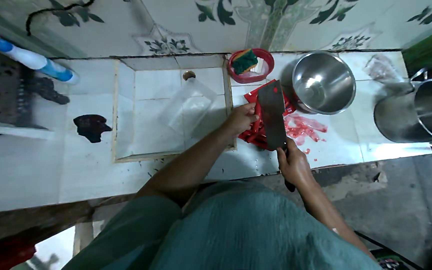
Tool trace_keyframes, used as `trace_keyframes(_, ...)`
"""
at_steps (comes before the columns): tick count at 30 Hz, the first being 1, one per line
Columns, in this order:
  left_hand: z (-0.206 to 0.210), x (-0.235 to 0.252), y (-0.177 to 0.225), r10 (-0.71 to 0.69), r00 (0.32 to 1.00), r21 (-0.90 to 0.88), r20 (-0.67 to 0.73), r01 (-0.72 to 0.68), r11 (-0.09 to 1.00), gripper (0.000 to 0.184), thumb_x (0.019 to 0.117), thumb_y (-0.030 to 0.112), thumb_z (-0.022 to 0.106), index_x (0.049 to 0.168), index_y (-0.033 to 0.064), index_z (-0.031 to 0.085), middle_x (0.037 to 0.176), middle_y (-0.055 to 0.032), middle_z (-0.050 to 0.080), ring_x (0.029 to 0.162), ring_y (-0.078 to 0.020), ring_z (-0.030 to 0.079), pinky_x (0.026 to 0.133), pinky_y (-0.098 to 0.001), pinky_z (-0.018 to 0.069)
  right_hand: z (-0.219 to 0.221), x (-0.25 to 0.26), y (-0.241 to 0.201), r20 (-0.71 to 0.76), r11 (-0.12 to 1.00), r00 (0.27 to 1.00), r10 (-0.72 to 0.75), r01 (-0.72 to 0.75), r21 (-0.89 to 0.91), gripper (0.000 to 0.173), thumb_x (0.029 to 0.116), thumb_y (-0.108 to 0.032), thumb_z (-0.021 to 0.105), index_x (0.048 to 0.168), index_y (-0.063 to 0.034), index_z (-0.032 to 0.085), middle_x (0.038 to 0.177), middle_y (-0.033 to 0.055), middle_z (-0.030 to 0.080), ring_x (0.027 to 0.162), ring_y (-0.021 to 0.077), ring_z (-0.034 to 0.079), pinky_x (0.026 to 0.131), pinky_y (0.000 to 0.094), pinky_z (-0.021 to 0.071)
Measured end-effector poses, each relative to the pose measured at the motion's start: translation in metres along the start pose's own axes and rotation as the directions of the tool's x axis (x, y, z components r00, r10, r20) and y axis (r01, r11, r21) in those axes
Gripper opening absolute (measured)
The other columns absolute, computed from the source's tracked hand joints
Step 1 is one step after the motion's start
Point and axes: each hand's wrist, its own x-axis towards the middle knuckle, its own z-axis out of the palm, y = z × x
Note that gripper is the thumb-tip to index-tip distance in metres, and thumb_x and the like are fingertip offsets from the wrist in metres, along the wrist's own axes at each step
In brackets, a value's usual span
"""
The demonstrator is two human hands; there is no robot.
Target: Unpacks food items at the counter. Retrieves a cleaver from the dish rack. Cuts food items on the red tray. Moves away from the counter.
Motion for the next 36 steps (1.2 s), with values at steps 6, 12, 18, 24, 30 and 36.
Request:
trace_keyframes(6, 0.003, 0.000, 0.003, 0.008, 1.000, 0.033, 0.021, -0.008, 0.999, 0.056, 0.1031, 0.007, 0.060, 0.156, 0.0097, 0.042, 0.133, -0.0182, 0.062, 0.111, -0.0265, 0.066, 0.089, -0.0439, 0.0580, -0.005, 0.007, -0.001, 0.006, 0.999, 1.000, 0.028, -0.028, 0.035, 0.037, 0.1063, -0.020, 0.051, 0.138, -0.0009, 0.053, 0.077, 0.0112, 0.064, 0.062, 0.0236, 0.065, 0.064, 0.0463, 0.0581)
trace_keyframes(12, -0.002, 0.003, 0.003, 0.062, 0.995, -0.195, -0.078, -0.077, 0.978, 0.048, 0.1037, 0.009, 0.059, 0.150, 0.0048, 0.046, 0.127, -0.0163, 0.065, 0.104, -0.0212, 0.069, 0.089, -0.0388, 0.0586, -0.008, -0.008, 0.000, -0.064, 0.997, 0.997, -0.030, 0.035, 0.072, 0.038, 0.1052, -0.022, 0.048, 0.136, 0.0000, 0.054, 0.076, 0.0093, 0.065, 0.059, 0.0184, 0.064, 0.061, 0.0399, 0.0586)
trace_keyframes(18, 0.003, -0.001, 0.005, 0.064, 0.995, -0.238, -0.073, -0.079, 0.968, 0.050, 0.1030, 0.009, 0.060, 0.150, 0.0038, 0.044, 0.129, -0.0158, 0.065, 0.107, -0.0203, 0.068, 0.091, -0.0377, 0.0566, -0.008, -0.014, 0.002, -0.051, 0.997, 0.996, -0.067, 0.069, 0.039, 0.038, 0.1046, -0.022, 0.049, 0.134, 0.0009, 0.055, 0.077, 0.0091, 0.065, 0.061, 0.0184, 0.064, 0.062, 0.0393, 0.0582)
trace_keyframes(24, 0.010, -0.002, -0.001, 0.076, 0.994, -0.249, -0.077, -0.093, 0.964, 0.049, 0.1010, 0.008, 0.063, 0.147, 0.0024, 0.047, 0.123, -0.0155, 0.067, 0.102, -0.0194, 0.068, 0.089, -0.0373, 0.0577, -0.011, -0.012, 0.001, -0.028, 0.998, 0.998, -0.054, 0.055, 0.037, 0.038, 0.1053, -0.022, 0.049, 0.135, 0.0004, 0.054, 0.076, 0.0102, 0.065, 0.061, 0.0204, 0.064, 0.062, 0.0415, 0.0580)
trace_keyframes(30, 0.012, -0.003, -0.006, 0.068, 0.995, -0.234, -0.074, -0.084, 0.969, 0.048, 0.1017, 0.008, 0.062, 0.147, 0.0024, 0.048, 0.128, -0.0163, 0.065, 0.107, -0.0211, 0.067, 0.091, -0.0384, 0.0568, -0.012, -0.004, 0.001, 0.031, 0.994, 0.999, 0.010, -0.013, 0.106, 0.035, 0.1064, -0.021, 0.051, 0.136, -0.0033, 0.053, 0.075, 0.0095, 0.065, 0.059, 0.0199, 0.066, 0.060, 0.0415, 0.0597)
trace_keyframes(36, -0.015, 0.014, -0.009, 0.020, 0.989, 0.141, -0.145, 0.001, 0.990, 0.049, 0.0992, 0.009, 0.068, 0.145, 0.0050, 0.051, 0.122, -0.0172, 0.069, 0.103, -0.0238, 0.070, 0.091, -0.0412, 0.0577, -0.016, -0.012, 0.011, -0.023, 0.933, 0.995, 0.093, -0.079, 0.352, 0.035, 0.1063, -0.022, 0.048, 0.137, -0.0056, 0.050, 0.071, 0.0041, 0.061, 0.053, 0.0135, 0.064, 0.054, 0.0340, 0.0606)
